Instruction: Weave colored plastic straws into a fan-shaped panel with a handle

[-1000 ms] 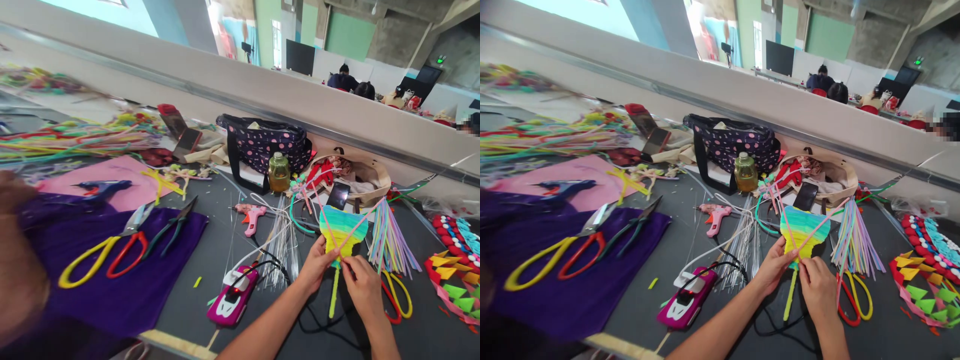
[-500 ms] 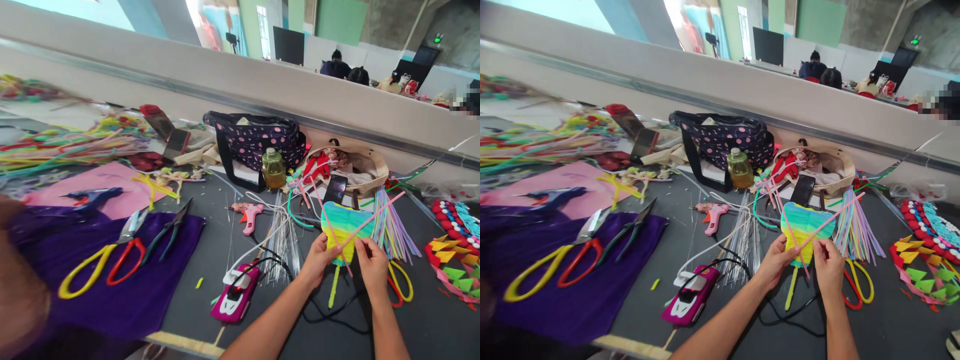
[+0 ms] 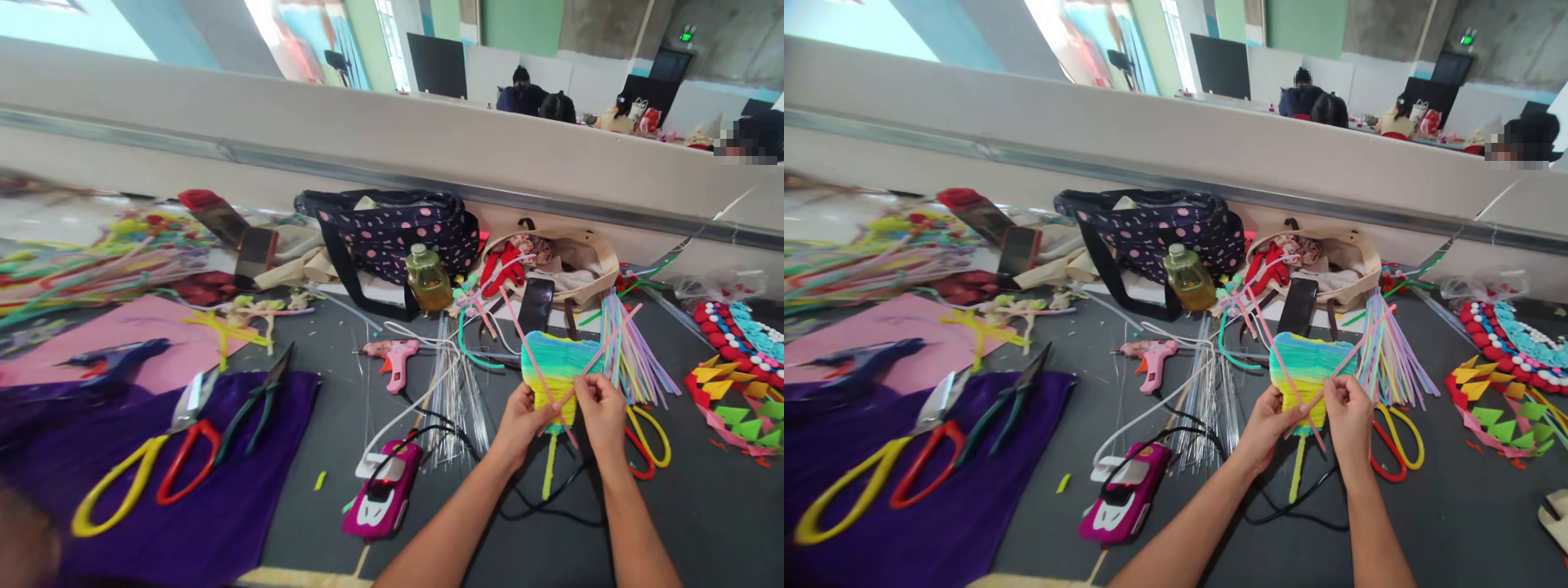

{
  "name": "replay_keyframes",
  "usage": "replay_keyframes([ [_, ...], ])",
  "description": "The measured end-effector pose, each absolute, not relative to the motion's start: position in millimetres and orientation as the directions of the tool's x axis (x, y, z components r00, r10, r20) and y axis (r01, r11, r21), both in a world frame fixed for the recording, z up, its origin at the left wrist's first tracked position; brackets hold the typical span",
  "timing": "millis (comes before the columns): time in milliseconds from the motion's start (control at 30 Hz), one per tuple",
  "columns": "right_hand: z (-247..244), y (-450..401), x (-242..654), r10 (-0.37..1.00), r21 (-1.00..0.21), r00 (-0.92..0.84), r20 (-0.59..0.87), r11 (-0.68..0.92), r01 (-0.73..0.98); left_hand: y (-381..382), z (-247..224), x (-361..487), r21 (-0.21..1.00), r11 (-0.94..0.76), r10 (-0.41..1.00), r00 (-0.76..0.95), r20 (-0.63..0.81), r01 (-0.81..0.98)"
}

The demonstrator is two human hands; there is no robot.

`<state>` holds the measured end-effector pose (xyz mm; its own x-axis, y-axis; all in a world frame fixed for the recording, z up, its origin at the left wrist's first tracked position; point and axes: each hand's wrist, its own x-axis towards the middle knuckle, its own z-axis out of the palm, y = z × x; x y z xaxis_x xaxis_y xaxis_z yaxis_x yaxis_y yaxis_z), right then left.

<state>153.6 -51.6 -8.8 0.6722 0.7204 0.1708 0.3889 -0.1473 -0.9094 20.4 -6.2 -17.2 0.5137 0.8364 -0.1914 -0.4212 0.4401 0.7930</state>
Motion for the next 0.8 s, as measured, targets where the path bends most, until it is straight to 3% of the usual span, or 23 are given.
replay_keyframes([
  [233,-12,-53,156,0.698,-0.922,0.692,0.186,-0.119,0.368,-4,-24,21,0.763,0.474,0.828,0.518,-0.215,-0.440],
  [467,-15,-48,166,0.592,-0.985,0.790,0.159,0.037,0.171,-3,-15,17,0.724,0.542,0.779,0.579,-0.241,-0.427],
  [600,-14,-48,175,0.640,-0.994,0.768,0.035,0.099,-0.037,-5,-11,16,0.734,0.576,0.721,0.647,-0.249,-0.360],
  [800,-15,-52,182,0.717,-0.984,0.697,0.009,0.131,-0.122,-7,-11,15,0.785,0.546,0.661,0.726,-0.188,-0.294],
])
